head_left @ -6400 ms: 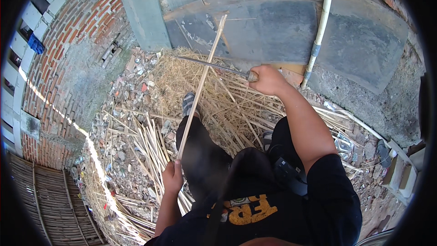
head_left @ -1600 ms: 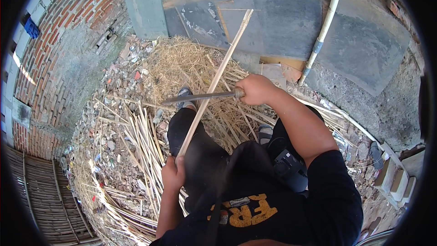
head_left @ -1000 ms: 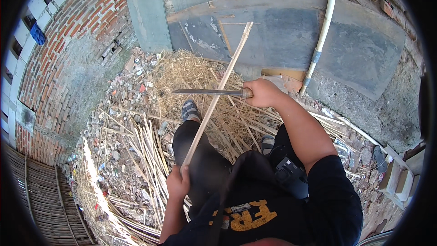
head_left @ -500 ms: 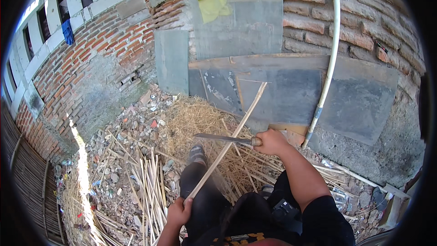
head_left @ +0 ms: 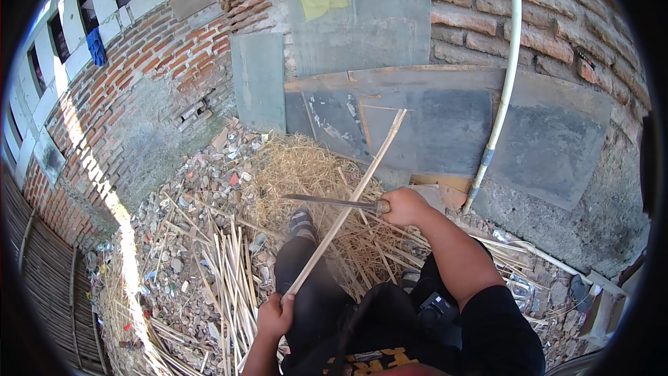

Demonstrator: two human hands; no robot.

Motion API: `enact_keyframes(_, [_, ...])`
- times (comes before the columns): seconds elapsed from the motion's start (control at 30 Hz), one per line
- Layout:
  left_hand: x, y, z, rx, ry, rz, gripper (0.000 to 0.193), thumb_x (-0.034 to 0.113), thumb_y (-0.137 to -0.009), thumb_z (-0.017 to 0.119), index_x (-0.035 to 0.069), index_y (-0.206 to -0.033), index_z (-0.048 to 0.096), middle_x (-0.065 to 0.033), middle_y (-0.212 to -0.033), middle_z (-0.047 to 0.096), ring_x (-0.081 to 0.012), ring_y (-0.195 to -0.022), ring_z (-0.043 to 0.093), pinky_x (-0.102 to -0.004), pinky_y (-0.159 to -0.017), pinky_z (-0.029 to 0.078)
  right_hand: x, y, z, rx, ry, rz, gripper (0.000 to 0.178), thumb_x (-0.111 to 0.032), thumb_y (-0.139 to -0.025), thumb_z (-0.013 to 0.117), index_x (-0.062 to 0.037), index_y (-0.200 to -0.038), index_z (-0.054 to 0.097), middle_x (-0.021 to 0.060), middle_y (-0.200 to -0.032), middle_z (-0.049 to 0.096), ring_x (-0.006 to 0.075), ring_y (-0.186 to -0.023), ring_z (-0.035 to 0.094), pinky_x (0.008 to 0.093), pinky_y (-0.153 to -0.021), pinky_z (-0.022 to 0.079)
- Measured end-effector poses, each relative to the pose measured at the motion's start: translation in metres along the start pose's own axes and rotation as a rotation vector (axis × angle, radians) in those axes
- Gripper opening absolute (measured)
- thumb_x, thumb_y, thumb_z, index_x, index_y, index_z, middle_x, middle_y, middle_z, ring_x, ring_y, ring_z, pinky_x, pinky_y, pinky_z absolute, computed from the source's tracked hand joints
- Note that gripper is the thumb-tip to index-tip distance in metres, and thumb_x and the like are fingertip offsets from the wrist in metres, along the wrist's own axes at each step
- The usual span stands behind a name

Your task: The person uses a blade to shave thin layers off a piece of bamboo by hand.

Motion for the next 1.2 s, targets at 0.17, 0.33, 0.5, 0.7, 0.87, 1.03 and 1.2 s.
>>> enact_keyframes(0.17, [-0.007, 0.002, 0.001, 0.023, -0.034, 0.009, 0.051, 0.045, -0.099, 0.054, -0.002, -0.081, 0.057, -0.0308, -0.070, 0.062, -0.0517, -0.072, 0.063, -0.0558, -0.065, 0.048, 0.005, -0.002, 0.003, 0.101, -0.051, 0.056, 0.030, -0.026, -0.074, 0.069, -0.0118, -0.100, 0.071, 0.0162, -0.091, 0.071, 0.0366, -0.093, 0.069, 0.0483, -0.083, 0.055])
enact_keyframes(0.33, [-0.001, 0.001, -0.003, 0.006, -0.051, 0.015, 0.050, 0.045, -0.098, 0.055, -0.002, -0.080, 0.056, -0.0311, -0.069, 0.061, -0.0520, -0.071, 0.063, -0.0564, -0.066, 0.049, -0.031, 0.013, 0.003, -0.044, 0.084, -0.031, 0.028, -0.026, -0.074, 0.070, -0.0142, -0.099, 0.071, 0.0141, -0.091, 0.071, 0.0348, -0.093, 0.069, 0.0476, -0.082, 0.055])
enact_keyframes(0.5, [0.003, 0.001, -0.002, -0.002, -0.047, -0.003, 0.052, 0.046, -0.100, 0.053, -0.003, -0.081, 0.056, -0.0305, -0.070, 0.061, -0.0512, -0.073, 0.063, -0.0541, -0.065, 0.047, -0.023, 0.006, 0.002, -0.092, 0.096, -0.066, 0.028, -0.026, -0.074, 0.070, -0.0120, -0.099, 0.071, 0.0146, -0.093, 0.071, 0.0352, -0.094, 0.069, 0.0479, -0.082, 0.055])
enact_keyframes(0.7, [-0.006, 0.002, -0.004, -0.006, -0.022, 0.026, 0.051, 0.047, -0.098, 0.055, -0.002, -0.084, 0.058, -0.0327, -0.072, 0.062, -0.0532, -0.075, 0.063, -0.0578, -0.068, 0.048, 0.031, -0.014, 0.004, 0.192, -0.224, 0.146, 0.031, -0.025, -0.074, 0.069, -0.0061, -0.099, 0.071, 0.0186, -0.095, 0.071, 0.0381, -0.095, 0.067, 0.0481, -0.084, 0.054])
enact_keyframes(0.87, [-0.004, 0.003, -0.004, -0.007, -0.070, 0.007, 0.052, 0.047, -0.099, 0.054, -0.002, -0.083, 0.058, -0.0316, -0.071, 0.061, -0.0523, -0.074, 0.063, -0.0561, -0.067, 0.048, -0.002, 0.003, 0.003, -0.009, -0.050, 0.048, 0.030, -0.023, -0.074, 0.068, -0.0098, -0.100, 0.072, 0.0182, -0.095, 0.071, 0.0378, -0.094, 0.068, 0.0484, -0.083, 0.055])
enact_keyframes(1.03, [0.002, 0.002, -0.004, -0.013, -0.094, -0.007, 0.052, 0.046, -0.100, 0.053, -0.003, -0.083, 0.057, -0.0311, -0.073, 0.061, -0.0515, -0.076, 0.063, -0.0550, -0.067, 0.047, -0.024, 0.010, 0.012, -0.062, 0.058, -0.083, 0.031, -0.024, -0.073, 0.068, -0.0111, -0.100, 0.072, 0.0174, -0.092, 0.071, 0.0372, -0.091, 0.068, 0.0478, -0.079, 0.055])
enact_keyframes(1.2, [-0.007, -0.001, 0.000, 0.004, -0.074, -0.007, 0.051, 0.048, -0.097, 0.056, -0.001, -0.086, 0.060, -0.0308, -0.073, 0.064, -0.0514, -0.076, 0.065, -0.0568, -0.069, 0.050, 0.007, -0.011, 0.007, -0.051, -0.139, 0.047, 0.037, -0.023, -0.071, 0.070, -0.0086, -0.105, 0.073, 0.0202, -0.094, 0.072, 0.0351, -0.092, 0.070, 0.0470, -0.083, 0.056])
Point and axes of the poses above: each hand's wrist, its own y-axis away from the middle knuckle, its own z-axis out of the palm, x = y × z, the point moved 3 cm from there along -y, towards the middle knuckle
